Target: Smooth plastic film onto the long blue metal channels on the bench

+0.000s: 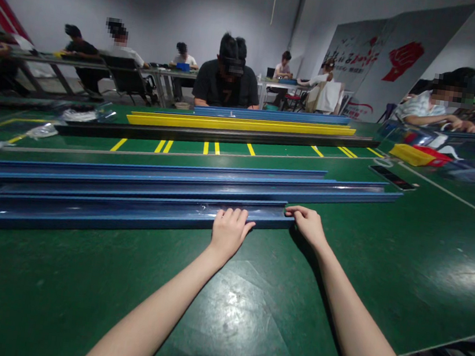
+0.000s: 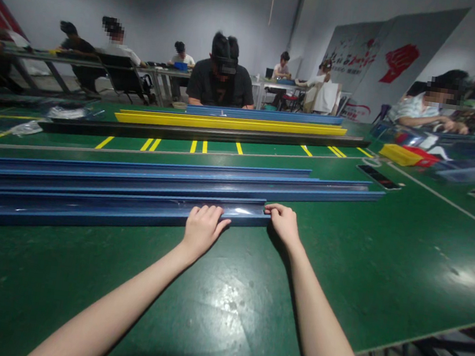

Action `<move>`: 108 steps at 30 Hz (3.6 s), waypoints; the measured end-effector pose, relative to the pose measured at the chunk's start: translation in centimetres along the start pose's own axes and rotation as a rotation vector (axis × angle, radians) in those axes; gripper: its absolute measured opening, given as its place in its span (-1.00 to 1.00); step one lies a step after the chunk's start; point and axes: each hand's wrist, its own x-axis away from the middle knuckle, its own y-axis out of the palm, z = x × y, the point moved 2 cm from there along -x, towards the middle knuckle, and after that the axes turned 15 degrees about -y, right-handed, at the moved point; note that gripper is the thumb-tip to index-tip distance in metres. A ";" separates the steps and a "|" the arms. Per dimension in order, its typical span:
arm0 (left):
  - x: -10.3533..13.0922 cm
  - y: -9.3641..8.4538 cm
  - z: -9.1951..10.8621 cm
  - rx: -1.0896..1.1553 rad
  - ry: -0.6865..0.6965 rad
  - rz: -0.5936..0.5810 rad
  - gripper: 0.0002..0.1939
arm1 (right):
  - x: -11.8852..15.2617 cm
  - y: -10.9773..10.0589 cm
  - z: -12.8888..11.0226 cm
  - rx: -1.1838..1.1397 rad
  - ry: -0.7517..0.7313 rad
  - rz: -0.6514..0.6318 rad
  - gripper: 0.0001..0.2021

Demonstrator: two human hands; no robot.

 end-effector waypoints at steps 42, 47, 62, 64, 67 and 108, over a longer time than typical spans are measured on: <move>-0.2 0.1 -0.2 0.025 0.015 -0.002 -0.73 | 2.5 2.2 -6.0 0.489 -0.719 -0.181 -0.87; -0.1 0.0 -0.3 0.038 0.017 -0.011 -0.73 | 2.2 2.1 -5.5 0.525 -0.684 -0.158 -0.83; -0.1 0.2 -0.3 0.038 0.037 0.015 -0.72 | 2.5 2.3 -6.1 0.641 -0.719 -0.153 -0.82; -0.1 0.2 -0.3 0.039 0.037 0.014 -0.72 | 2.7 2.6 -6.3 0.623 -0.757 -0.157 -0.83; -0.1 0.2 -0.4 0.038 0.034 0.007 -0.72 | 2.8 2.9 -6.4 0.557 -0.782 -0.181 -0.84; 0.0 -0.1 -0.5 -0.046 -0.022 -0.043 -0.66 | 2.3 0.7 -4.3 0.763 -0.662 -0.217 -0.72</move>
